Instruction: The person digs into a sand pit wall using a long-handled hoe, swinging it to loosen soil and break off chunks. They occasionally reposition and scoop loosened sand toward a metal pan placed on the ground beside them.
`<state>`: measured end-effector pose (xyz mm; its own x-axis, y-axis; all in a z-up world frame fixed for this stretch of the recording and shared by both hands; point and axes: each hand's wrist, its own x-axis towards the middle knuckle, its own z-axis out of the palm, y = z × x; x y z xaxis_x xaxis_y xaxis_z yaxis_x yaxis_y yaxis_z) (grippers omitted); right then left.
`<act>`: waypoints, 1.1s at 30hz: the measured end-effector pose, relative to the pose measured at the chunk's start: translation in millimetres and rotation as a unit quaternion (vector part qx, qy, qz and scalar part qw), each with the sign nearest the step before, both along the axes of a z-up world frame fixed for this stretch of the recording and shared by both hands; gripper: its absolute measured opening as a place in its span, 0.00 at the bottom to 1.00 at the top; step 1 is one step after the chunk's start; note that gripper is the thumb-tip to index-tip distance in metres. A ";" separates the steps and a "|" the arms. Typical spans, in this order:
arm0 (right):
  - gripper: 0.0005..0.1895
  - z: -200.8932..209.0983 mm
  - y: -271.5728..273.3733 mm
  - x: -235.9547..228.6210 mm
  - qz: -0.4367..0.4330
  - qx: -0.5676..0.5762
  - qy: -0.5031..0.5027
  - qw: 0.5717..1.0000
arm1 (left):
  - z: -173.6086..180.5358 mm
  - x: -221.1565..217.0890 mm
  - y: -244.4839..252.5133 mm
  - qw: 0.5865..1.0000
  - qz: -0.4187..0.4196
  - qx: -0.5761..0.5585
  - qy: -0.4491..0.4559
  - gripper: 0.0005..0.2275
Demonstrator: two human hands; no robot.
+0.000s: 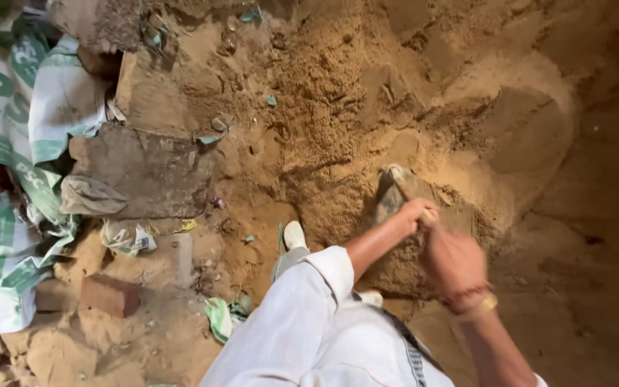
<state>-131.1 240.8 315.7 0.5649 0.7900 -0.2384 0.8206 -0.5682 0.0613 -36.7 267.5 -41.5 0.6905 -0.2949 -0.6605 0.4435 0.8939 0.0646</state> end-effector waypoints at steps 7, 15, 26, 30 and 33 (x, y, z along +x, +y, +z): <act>0.13 45.0 15.0 -38.9 -0.152 -0.023 0.013 0.988 | 76.1 -31.6 19.2 0.992 0.012 0.114 0.047 0.04; 0.18 -25.5 14.6 -45.1 -0.157 -0.050 0.059 0.985 | 31.0 -61.6 32.8 0.991 0.106 0.085 0.005 0.08; 0.20 -37.4 18.4 -54.1 -0.057 -0.005 0.024 0.998 | -15.9 -61.1 37.2 0.959 -0.102 0.233 -0.123 0.09; 0.19 -22.7 41.6 -42.1 -0.065 0.007 0.000 0.998 | -35.0 -22.4 29.0 0.986 -0.077 0.138 -0.047 0.05; 0.22 -11.2 69.4 -38.6 -0.093 -0.020 0.015 0.995 | -41.2 -22.3 20.2 0.976 -0.088 0.166 -0.107 0.08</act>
<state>-169.6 310.2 304.4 0.6921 0.6625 -0.2864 0.7035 -0.7079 0.0627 -59.0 287.7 -82.6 0.7806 -0.2159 -0.5865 0.5332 0.7196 0.4448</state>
